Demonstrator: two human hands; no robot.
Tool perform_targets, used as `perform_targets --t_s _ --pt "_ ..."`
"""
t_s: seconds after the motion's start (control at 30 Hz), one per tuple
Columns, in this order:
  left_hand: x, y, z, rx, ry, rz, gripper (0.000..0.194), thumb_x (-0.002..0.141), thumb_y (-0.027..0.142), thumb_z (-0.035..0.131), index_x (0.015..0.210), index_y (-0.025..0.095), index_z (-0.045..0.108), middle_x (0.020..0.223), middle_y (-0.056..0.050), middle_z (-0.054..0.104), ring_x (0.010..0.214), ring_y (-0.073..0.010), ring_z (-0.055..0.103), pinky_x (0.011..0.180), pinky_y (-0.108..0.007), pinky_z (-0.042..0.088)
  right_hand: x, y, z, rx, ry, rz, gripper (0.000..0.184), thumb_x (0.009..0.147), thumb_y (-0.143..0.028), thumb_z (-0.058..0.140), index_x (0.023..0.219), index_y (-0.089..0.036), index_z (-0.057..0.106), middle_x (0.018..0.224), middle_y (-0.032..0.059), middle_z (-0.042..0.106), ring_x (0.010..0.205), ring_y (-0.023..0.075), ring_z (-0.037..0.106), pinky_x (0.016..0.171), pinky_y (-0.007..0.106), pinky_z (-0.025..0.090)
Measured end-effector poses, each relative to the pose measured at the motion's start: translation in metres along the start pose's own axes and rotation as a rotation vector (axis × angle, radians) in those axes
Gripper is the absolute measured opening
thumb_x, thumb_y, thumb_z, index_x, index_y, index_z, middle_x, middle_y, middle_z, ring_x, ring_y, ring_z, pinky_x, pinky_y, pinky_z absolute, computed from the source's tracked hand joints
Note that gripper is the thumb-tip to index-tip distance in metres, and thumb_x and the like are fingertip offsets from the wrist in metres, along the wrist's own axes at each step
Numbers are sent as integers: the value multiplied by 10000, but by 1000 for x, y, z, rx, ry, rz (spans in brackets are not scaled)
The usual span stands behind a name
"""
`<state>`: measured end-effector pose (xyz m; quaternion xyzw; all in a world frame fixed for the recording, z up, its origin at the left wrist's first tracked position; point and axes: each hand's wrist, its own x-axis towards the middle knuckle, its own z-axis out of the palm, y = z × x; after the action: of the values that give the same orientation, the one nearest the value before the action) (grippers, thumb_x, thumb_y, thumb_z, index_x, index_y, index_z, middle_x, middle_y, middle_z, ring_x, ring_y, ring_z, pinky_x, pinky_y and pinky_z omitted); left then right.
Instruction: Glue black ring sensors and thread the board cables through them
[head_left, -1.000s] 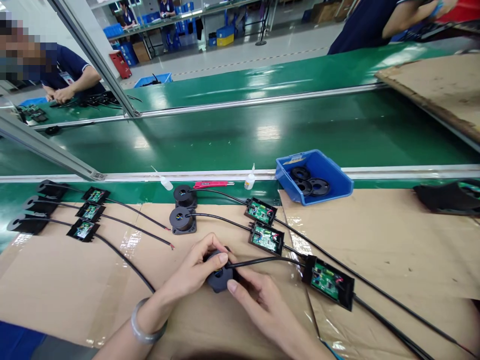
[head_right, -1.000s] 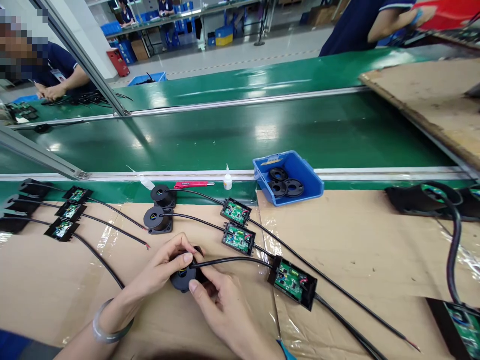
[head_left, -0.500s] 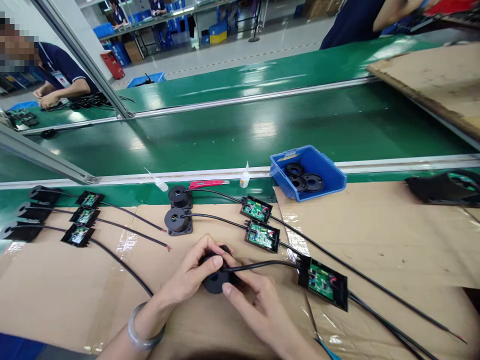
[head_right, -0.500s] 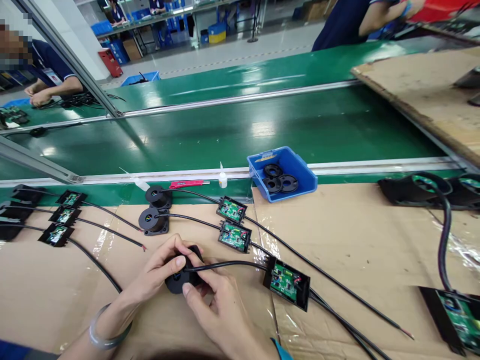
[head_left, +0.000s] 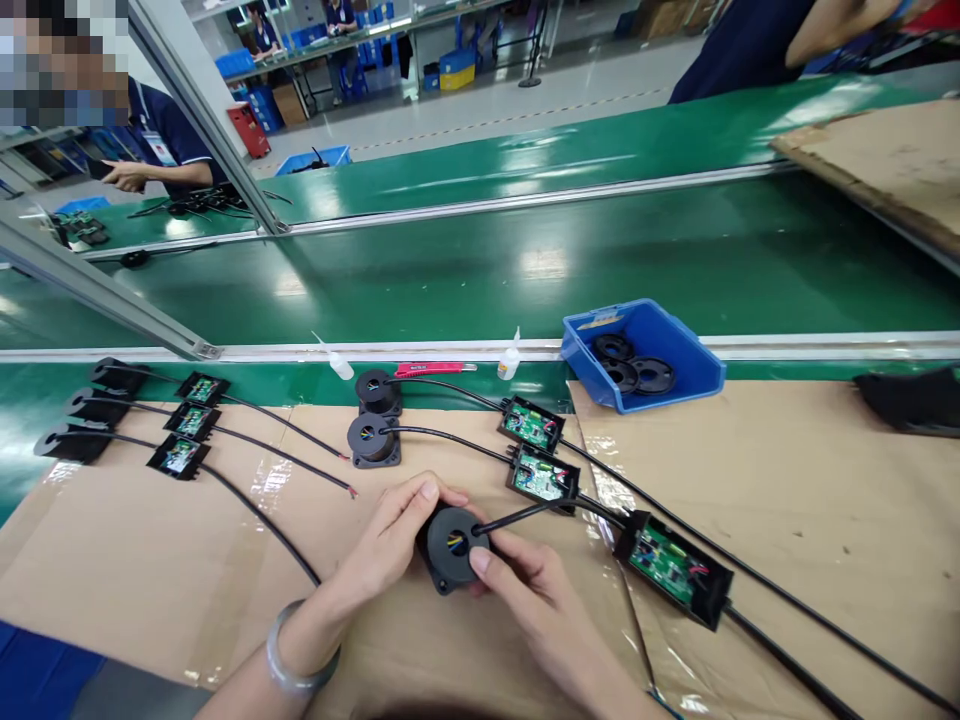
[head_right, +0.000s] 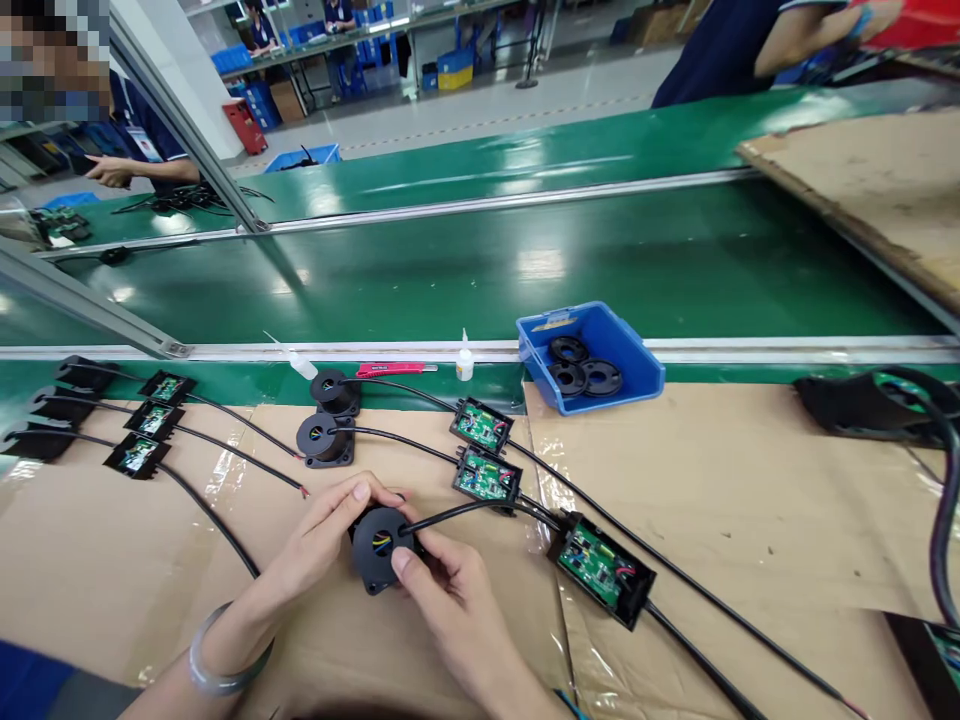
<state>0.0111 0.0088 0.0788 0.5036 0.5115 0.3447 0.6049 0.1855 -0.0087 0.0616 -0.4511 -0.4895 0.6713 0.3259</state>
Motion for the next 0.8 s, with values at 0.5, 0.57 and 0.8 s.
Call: perform_targets --t_s 0.5,0.57,0.8 --pt "-4 3 -3 -91 -137 95 358 886 443 661 1134 186 651 1168 -109 695 1324 -283 487 1106 -410 357 -1 19 -5 59 75 -72 461 851 -524 668 1155 -183 730 1085 115 739 1068 297 666 952 419 538" --pt "-4 -1 -2 -93 -114 72 391 862 457 686 1143 187 647 1233 -121 655 1268 -288 532 1068 -404 390 -1 21 -4 68 71 -86 459 855 -505 672 1180 -183 715 1142 116 721 1059 285 672 936 395 550" --pt "-4 -16 10 -104 17 99 338 837 464 710 1017 184 654 1151 -108 662 1230 -269 532 1050 -379 376 -3 34 0 45 34 -105 384 866 -425 686 1152 -171 721 1073 116 738 964 264 695 859 356 581"
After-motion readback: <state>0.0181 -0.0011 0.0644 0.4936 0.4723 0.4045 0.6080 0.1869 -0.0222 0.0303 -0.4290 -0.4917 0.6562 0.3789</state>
